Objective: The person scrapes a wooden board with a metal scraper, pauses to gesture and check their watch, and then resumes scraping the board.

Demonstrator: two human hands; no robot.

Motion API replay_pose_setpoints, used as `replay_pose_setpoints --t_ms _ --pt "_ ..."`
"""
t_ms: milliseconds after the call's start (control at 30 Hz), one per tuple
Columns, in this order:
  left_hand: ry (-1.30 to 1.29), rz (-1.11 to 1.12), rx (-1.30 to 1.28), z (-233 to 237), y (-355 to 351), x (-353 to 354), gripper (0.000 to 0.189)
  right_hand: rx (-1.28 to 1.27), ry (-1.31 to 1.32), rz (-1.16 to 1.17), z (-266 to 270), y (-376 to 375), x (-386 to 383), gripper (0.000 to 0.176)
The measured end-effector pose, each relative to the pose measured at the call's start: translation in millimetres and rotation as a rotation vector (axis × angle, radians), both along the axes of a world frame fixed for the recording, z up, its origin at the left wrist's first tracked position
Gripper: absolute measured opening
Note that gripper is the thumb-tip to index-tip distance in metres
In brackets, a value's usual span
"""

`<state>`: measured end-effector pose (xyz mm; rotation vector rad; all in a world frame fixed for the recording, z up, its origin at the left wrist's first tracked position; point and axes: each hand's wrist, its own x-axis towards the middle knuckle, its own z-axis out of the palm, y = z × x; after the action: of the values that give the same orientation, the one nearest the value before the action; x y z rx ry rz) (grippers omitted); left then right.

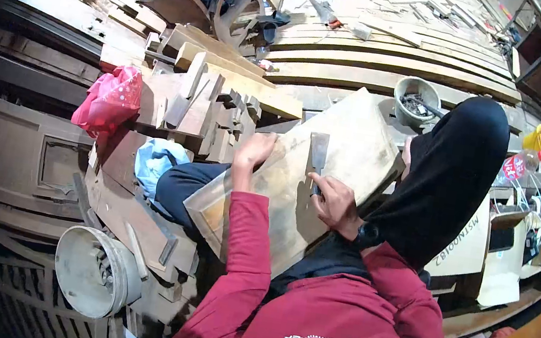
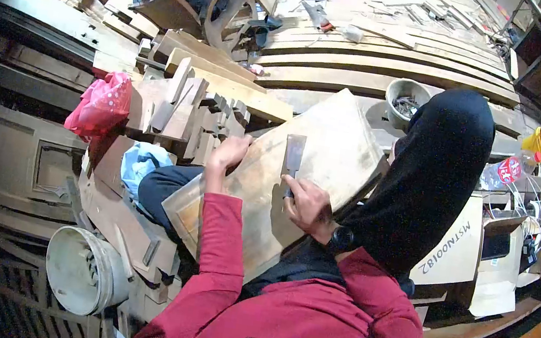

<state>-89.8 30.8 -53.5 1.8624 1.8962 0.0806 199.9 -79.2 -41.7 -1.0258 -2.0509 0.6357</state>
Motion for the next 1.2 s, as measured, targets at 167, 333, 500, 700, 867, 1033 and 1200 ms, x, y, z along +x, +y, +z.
replay_pose_setpoints --t_ms 167,333,500,700,867,1033,1200 --pt "0.052 0.075 0.015 -24.0 -4.1 -8.1 0.063 -0.033 0.0 0.003 4.6 -3.0 -1.1 0.051" --pt "0.014 0.269 -0.062 35.3 -17.4 26.6 0.064 -0.03 -0.002 0.003 3.0 -1.6 -1.2 0.051" --pt "0.043 0.291 -0.086 35.9 -16.8 27.5 0.065 -0.005 0.026 0.019 1.2 -1.2 -0.4 0.053" --pt "0.038 0.29 -0.061 47.8 -21.5 35.8 0.064 -0.042 0.012 0.022 -2.6 -2.2 -0.9 0.053" --pt "0.027 0.26 -0.064 42.6 -20.0 31.8 0.063 -0.087 -0.051 0.028 -2.9 -2.3 -0.5 0.055" --pt "0.028 0.274 -0.079 31.2 -16.2 25.0 0.063 -0.059 0.008 0.022 -3.7 -3.5 -0.4 0.054" --pt "0.012 0.21 0.049 26.0 -19.7 23.7 0.07 -0.07 0.014 0.026 0.7 -4.2 1.5 0.053"
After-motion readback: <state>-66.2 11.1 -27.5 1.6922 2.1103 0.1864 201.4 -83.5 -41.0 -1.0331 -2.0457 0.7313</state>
